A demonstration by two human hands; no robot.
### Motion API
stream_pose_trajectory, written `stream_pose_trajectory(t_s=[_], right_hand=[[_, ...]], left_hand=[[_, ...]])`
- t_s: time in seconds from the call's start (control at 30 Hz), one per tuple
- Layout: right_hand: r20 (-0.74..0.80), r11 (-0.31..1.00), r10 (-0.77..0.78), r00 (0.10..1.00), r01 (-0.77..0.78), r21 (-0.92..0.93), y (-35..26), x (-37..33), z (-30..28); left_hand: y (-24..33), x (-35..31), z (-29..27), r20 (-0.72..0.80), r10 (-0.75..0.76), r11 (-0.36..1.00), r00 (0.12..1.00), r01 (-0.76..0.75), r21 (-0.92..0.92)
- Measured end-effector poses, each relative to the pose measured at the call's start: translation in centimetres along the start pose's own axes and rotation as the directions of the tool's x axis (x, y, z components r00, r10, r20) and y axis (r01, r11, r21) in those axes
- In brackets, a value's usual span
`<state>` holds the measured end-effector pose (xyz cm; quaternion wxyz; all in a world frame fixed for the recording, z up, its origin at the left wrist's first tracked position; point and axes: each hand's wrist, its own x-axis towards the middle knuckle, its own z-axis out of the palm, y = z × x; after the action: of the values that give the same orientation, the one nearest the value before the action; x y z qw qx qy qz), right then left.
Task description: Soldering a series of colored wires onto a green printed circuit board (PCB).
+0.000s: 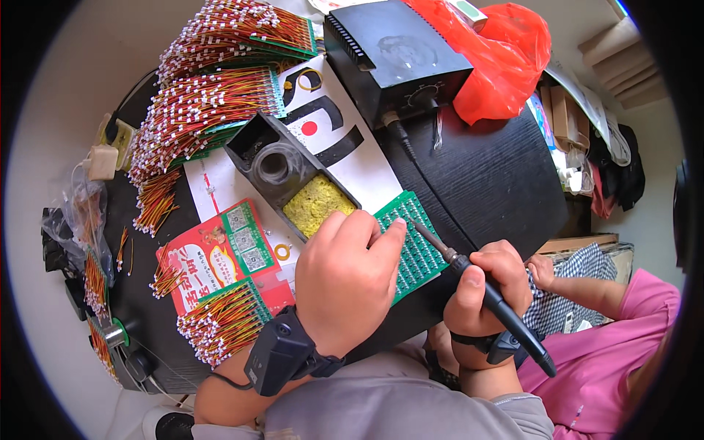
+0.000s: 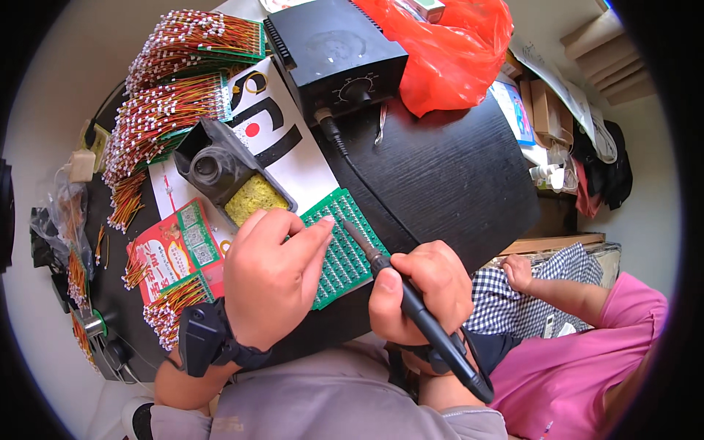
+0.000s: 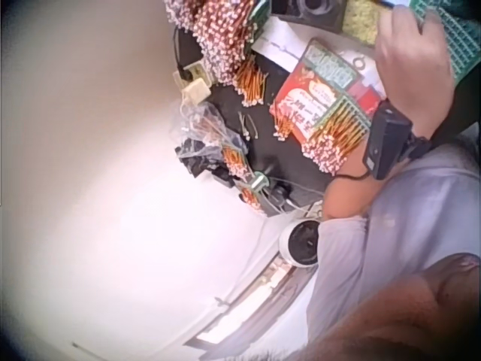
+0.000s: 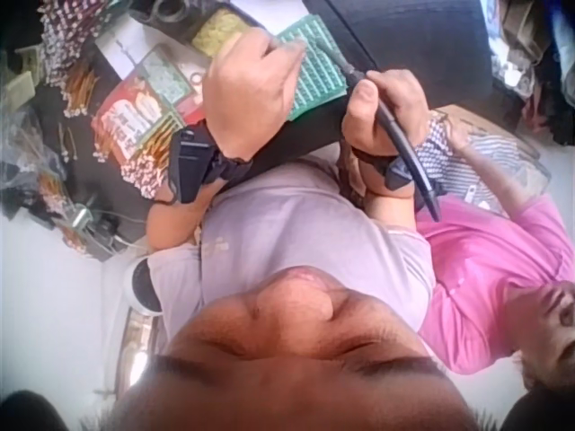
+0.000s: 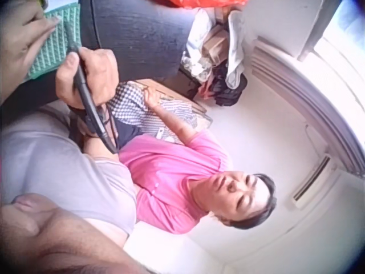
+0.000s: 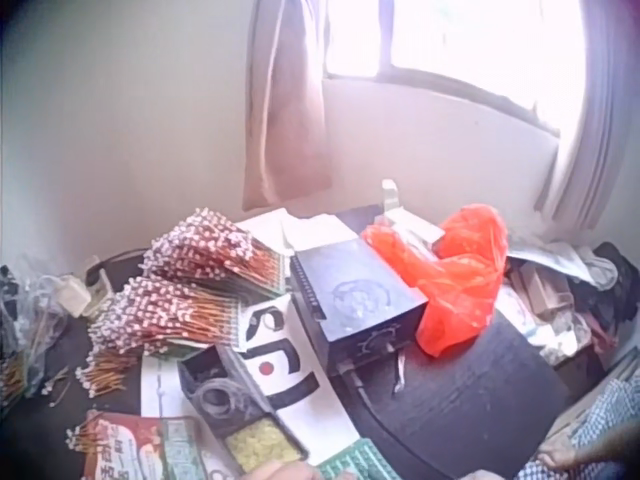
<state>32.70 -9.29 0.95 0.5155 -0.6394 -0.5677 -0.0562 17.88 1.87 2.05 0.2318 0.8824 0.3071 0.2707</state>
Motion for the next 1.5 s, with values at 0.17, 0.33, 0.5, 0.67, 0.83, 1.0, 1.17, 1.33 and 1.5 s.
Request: stream_pose_trajectory(t_s=[0.17, 0.33, 0.5, 0.67, 0.83, 1.0, 1.17, 1.33, 1.5], right_hand=[[0.001, 0.997, -0.038, 0.999, 0.038, -0.063, -0.2, -0.1, -0.3], [0.012, 0.997, -0.035, 0.999, 0.036, -0.070, -0.3, -0.1, -0.8], [0.018, 0.997, -0.059, 0.998, 0.060, -0.051, -0.1, -0.7, -1.3], [0.027, 0.994, -0.095, 0.995, 0.097, -0.056, -0.1, -1.4, -1.7], [0.030, 0.994, -0.095, 0.995, 0.096, -0.052, -0.2, -1.7, -2.3], [0.020, 0.994, -0.091, 0.996, 0.092, -0.058, -0.4, -2.0, -2.5], [-0.040, 0.991, -0.133, 0.990, 0.132, -0.030, -0.1, -2.6, -2.8], [-0.069, 0.990, -0.140, 0.988, 0.137, -0.042, -0.2, -2.8, -2.8], [-0.097, 0.988, -0.148, 0.984, 0.143, -0.054, -0.2, -3.0, -2.9]], left_hand=[[-0.2, 0.1, 0.0, 0.026, 0.010, 0.999, 1.000, -0.009, -0.031], [-0.2, 0.0, 0.1, 0.029, 0.047, 0.998, 0.999, -0.045, -0.053], [0.1, -0.1, 0.1, 0.042, 0.063, 0.994, 0.997, -0.059, -0.094], [0.1, -0.5, 0.0, 0.058, 0.070, 0.995, 0.996, -0.066, -0.077], [0.2, -0.6, 0.1, 0.065, 0.079, 0.994, 0.995, -0.074, -0.077], [0.3, -0.7, 0.1, 0.080, 0.085, 0.993, 0.993, -0.078, -0.084], [0.4, -0.9, 0.0, 0.076, 0.103, 0.990, 0.992, -0.095, -0.103], [0.7, -1.0, 0.1, 0.055, 0.125, 0.987, 0.991, -0.118, -0.106], [1.0, -1.2, 0.1, 0.092, 0.114, 0.986, 0.989, -0.102, -0.128]])
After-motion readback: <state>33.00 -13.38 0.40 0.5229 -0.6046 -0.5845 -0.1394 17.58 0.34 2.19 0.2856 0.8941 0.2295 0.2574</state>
